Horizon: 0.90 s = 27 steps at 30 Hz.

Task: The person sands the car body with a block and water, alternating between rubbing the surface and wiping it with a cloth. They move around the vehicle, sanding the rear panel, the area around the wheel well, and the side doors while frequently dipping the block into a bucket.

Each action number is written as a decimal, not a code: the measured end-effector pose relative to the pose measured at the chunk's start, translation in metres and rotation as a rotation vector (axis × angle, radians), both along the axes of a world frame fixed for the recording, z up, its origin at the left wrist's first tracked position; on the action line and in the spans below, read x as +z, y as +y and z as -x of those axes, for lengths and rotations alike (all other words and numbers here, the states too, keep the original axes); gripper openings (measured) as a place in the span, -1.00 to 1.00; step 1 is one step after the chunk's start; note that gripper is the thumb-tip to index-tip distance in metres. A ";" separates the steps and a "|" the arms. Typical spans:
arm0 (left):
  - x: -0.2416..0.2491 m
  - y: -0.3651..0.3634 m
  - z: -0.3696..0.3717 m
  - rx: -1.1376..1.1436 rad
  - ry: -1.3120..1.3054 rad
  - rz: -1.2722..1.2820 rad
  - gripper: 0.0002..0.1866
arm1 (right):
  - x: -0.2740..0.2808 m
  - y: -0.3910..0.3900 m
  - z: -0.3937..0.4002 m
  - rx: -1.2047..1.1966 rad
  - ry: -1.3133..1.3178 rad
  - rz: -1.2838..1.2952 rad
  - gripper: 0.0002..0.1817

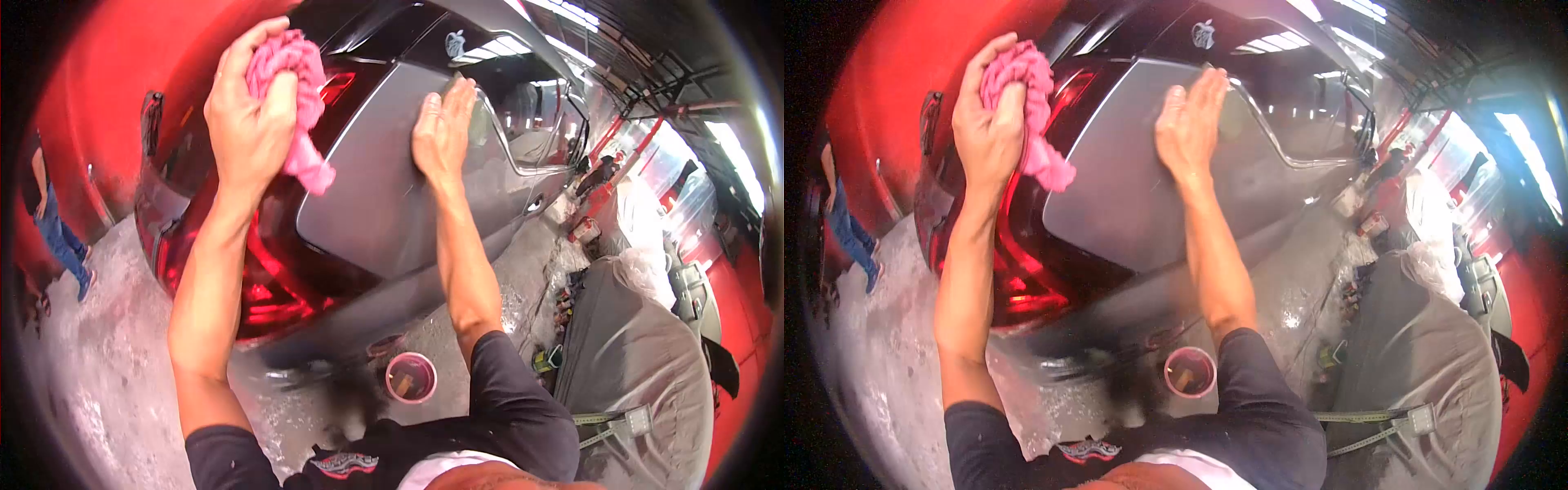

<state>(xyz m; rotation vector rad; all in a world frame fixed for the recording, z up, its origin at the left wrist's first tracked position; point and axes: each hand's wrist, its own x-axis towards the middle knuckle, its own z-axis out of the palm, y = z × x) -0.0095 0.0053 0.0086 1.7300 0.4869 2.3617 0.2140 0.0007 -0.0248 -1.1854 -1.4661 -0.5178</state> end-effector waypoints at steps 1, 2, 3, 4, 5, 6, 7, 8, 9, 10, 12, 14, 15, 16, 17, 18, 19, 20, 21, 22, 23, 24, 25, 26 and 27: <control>0.000 0.002 0.000 -0.029 -0.051 -0.026 -0.57 | -0.024 -0.023 0.026 0.016 -0.166 0.061 -0.29; -0.001 0.002 0.001 -0.113 -0.063 -0.028 -0.57 | -0.044 -0.044 0.052 0.039 -0.333 0.107 -0.27; -0.001 0.003 0.003 -0.195 -0.070 -0.039 -0.57 | -0.053 -0.050 0.068 0.062 -0.497 0.139 -0.26; -0.002 0.002 0.004 -0.232 -0.080 -0.029 -0.57 | -0.055 -0.049 0.069 0.076 -0.492 0.136 -0.26; -0.006 0.002 0.004 -0.233 -0.078 -0.020 -0.57 | -0.058 -0.051 0.064 0.078 -0.561 0.098 -0.26; -0.004 0.004 0.004 -0.092 -0.016 -0.048 -0.57 | -0.054 -0.049 0.056 0.075 -0.631 0.041 -0.26; -0.002 0.006 0.004 0.045 0.047 -0.073 -0.56 | -0.027 -0.019 0.043 0.086 -0.507 -0.098 -0.27; -0.003 0.002 0.003 0.164 0.098 -0.098 -0.55 | 0.004 0.005 0.037 0.064 -0.385 -0.095 -0.27; -0.006 0.000 0.001 0.155 0.097 -0.091 -0.55 | 0.022 0.014 0.033 0.038 -0.262 -0.082 -0.27; -0.007 -0.001 0.001 0.063 0.073 -0.057 -0.55 | 0.015 0.013 0.037 -0.035 -0.364 -0.122 -0.27; -0.007 0.001 0.001 -0.153 0.022 0.014 -0.54 | -0.047 -0.037 0.055 0.153 -0.421 -0.026 -0.28; -0.006 0.000 0.003 -0.117 0.056 -0.003 -0.54 | -0.063 -0.054 0.056 0.218 -0.457 0.066 -0.27; -0.009 -0.002 0.000 -0.079 0.085 0.000 -0.54 | -0.057 -0.045 0.041 0.126 -0.443 0.032 -0.29; -0.009 -0.006 -0.004 -0.144 0.086 -0.003 -0.54 | -0.043 -0.031 0.026 0.025 -0.419 -0.005 -0.30; -0.010 -0.006 -0.006 -0.153 0.118 0.011 -0.54 | -0.022 0.010 0.000 -0.108 -0.360 -0.158 -0.31; -0.013 -0.003 -0.004 -0.126 0.170 -0.007 -0.54 | 0.004 0.029 -0.009 -0.118 -0.229 -0.140 -0.31; -0.014 0.001 -0.003 -0.104 0.232 -0.032 -0.54 | 0.020 0.035 -0.012 -0.134 -0.088 -0.128 -0.32; -0.013 -0.005 -0.005 -0.097 0.271 -0.026 -0.54 | 0.014 0.028 -0.015 -0.072 -0.139 -0.123 -0.30; -0.014 -0.009 -0.005 -0.021 0.328 -0.022 -0.53 | 0.001 0.016 -0.021 -0.010 -0.196 -0.116 -0.29; -0.012 -0.012 -0.009 0.032 0.347 -0.046 -0.54 | -0.025 -0.003 -0.032 0.064 -0.299 -0.051 -0.28; -0.011 -0.015 -0.010 0.140 0.415 -0.048 -0.54 | -0.046 -0.007 -0.066 -0.006 -0.318 -0.013 -0.28; -0.013 -0.013 -0.017 0.058 0.339 0.027 -0.55 | -0.076 -0.012 -0.110 -0.074 -0.328 0.031 -0.28; -0.014 -0.009 -0.017 0.043 0.320 0.077 -0.56 | -0.096 0.002 -0.168 -0.152 -0.003 0.132 -0.28; -0.007 -0.003 -0.020 0.007 0.310 0.086 -0.55 | -0.112 0.025 -0.240 -0.208 0.239 0.128 -0.27; -0.005 -0.001 -0.021 -0.035 0.315 0.122 -0.55 | -0.135 0.049 -0.309 -0.354 0.494 0.172 -0.29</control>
